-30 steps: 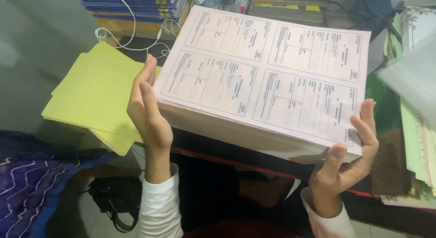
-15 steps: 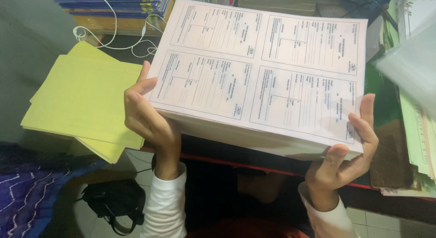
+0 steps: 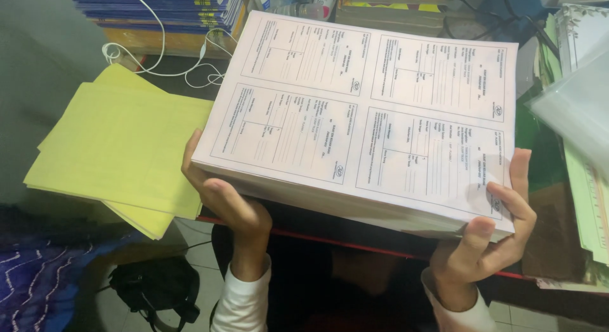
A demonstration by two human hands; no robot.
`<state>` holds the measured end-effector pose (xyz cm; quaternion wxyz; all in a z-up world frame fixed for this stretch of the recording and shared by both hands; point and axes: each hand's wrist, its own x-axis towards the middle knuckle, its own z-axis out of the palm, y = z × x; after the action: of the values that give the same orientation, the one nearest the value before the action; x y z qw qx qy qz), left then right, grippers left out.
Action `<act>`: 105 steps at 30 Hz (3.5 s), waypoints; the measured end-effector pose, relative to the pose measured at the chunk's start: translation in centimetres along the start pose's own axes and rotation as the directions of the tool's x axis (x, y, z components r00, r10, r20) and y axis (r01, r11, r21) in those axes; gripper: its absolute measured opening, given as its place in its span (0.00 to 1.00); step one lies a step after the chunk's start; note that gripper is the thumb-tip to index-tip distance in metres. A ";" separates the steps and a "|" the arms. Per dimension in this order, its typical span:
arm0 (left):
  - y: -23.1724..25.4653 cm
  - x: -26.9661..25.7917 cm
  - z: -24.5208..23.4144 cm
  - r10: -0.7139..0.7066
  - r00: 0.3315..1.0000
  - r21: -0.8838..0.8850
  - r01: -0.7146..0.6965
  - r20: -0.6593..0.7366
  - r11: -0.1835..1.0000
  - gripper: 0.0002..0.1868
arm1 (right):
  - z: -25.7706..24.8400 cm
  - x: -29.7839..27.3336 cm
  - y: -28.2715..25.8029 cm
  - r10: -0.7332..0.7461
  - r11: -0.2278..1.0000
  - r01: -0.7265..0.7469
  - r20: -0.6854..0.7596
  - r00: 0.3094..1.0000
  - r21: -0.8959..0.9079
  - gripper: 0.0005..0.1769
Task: Sorting through a stack of multi-part forms to extract and organize specific colored sheets
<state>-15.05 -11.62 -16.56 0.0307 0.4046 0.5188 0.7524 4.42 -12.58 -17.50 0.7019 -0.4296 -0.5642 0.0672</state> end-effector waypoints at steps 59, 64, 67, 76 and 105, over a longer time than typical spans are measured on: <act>5.0 -3.6 3.3 0.468 0.563 0.300 -0.798 0.681 0.524 0.28 | -1.1 1.7 1.3 -0.331 0.927 0.332 0.036 0.943 -0.172 0.16; 3.9 -3.7 2.7 0.484 0.531 0.309 -0.829 0.695 0.466 0.27 | -1.4 1.5 2.0 -0.360 0.918 0.362 0.042 0.932 -0.158 0.16; 2.7 -4.2 2.3 0.496 0.508 0.317 -0.850 0.704 0.421 0.24 | -1.6 1.3 2.5 -0.383 0.915 0.384 0.033 0.923 -0.122 0.14; 1.0 -5.3 2.4 0.537 0.543 0.355 -0.836 0.646 0.418 0.25 | -2.7 0.8 4.2 -0.451 0.880 0.467 0.161 0.878 -0.087 0.14; 2.6 -5.0 3.2 0.526 0.509 0.306 -0.851 0.682 0.427 0.29 | -2.4 1.2 4.8 -0.438 0.894 0.445 0.103 0.893 -0.052 0.11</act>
<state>-8.65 -12.72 -16.91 -0.2965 0.7471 0.4809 0.3503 8.76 -10.17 -19.85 0.6566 -0.3125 -0.6797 -0.0961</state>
